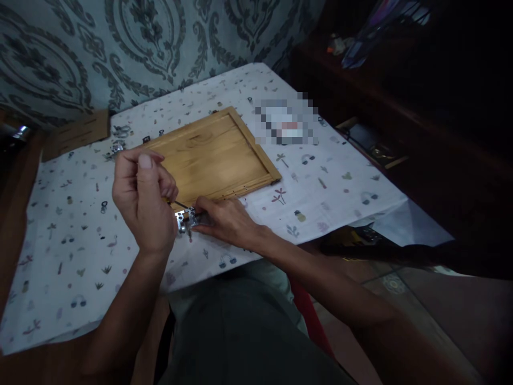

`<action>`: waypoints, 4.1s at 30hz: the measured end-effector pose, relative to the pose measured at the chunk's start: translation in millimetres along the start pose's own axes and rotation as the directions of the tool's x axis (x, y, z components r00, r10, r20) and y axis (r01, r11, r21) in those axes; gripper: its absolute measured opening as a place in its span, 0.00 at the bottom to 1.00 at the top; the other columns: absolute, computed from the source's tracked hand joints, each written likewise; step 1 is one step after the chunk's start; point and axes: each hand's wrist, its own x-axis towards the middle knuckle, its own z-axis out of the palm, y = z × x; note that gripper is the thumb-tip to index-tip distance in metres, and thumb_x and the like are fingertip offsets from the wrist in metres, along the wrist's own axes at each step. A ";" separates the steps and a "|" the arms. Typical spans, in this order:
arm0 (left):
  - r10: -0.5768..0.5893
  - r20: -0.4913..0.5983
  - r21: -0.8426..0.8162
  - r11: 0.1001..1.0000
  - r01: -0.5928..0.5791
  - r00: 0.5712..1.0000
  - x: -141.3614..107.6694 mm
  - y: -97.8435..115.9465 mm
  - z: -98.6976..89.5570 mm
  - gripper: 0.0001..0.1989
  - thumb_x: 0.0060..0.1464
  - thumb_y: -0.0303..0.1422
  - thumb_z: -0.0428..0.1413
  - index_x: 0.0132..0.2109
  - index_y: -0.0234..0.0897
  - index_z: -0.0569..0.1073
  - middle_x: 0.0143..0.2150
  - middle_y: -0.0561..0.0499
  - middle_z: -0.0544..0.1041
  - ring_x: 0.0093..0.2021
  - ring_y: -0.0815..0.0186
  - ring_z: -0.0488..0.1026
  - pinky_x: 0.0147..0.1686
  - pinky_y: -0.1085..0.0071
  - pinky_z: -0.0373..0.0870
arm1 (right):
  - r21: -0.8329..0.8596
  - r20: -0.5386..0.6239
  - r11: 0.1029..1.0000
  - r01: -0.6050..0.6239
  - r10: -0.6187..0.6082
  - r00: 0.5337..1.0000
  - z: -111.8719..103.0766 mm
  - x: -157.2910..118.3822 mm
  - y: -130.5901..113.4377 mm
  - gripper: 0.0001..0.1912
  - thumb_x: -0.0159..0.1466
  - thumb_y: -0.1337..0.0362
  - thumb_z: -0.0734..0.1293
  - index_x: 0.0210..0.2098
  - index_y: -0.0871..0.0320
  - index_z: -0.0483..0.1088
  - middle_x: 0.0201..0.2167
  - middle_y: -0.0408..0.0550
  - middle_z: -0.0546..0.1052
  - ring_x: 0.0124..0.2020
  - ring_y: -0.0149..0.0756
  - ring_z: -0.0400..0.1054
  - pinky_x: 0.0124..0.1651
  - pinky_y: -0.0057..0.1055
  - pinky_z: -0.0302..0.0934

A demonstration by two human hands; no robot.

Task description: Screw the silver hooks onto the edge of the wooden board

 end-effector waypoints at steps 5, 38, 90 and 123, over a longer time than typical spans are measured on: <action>-0.015 0.000 0.016 1.000 0.015 1.000 0.2 -1.7 -0.3 0.10 0.63 0.33 0.52 0.32 0.36 0.70 0.17 0.59 0.55 0.17 0.77 0.52 0.18 0.71 0.46 | -0.009 0.001 1.000 0.010 -0.010 1.000 1.1 0.1 0.9 0.18 0.62 0.56 0.69 0.47 0.56 0.65 0.41 0.45 0.80 0.39 0.37 0.73 0.34 0.29 0.53; -0.085 0.094 0.051 0.995 0.081 0.992 8.5 -12.7 -10.1 0.12 0.59 0.43 0.56 0.36 0.39 0.70 0.22 0.55 0.63 0.21 0.72 0.59 0.22 0.72 0.57 | 0.050 0.004 0.998 -0.036 0.035 0.999 0.8 -0.1 -2.0 0.18 0.61 0.57 0.71 0.47 0.56 0.66 0.41 0.44 0.80 0.40 0.39 0.75 0.37 0.29 0.57; -0.122 0.242 -0.142 0.977 0.160 0.963 12.9 -9.2 -6.6 0.09 0.55 0.36 0.60 0.31 0.37 0.72 0.14 0.61 0.50 0.13 0.76 0.45 0.14 0.74 0.41 | 0.013 0.009 1.000 -0.021 0.021 1.000 -0.5 -0.7 -2.2 0.19 0.62 0.57 0.70 0.49 0.57 0.66 0.39 0.46 0.80 0.39 0.37 0.74 0.36 0.29 0.57; -0.092 0.052 -0.021 0.995 0.093 0.994 3.0 -7.1 1.9 0.14 0.58 0.44 0.57 0.31 0.39 0.72 0.17 0.57 0.54 0.16 0.73 0.50 0.17 0.70 0.44 | 0.021 0.017 1.000 0.001 -0.001 1.000 -1.2 -0.1 0.0 0.18 0.62 0.56 0.69 0.47 0.58 0.66 0.40 0.46 0.80 0.39 0.38 0.74 0.35 0.29 0.55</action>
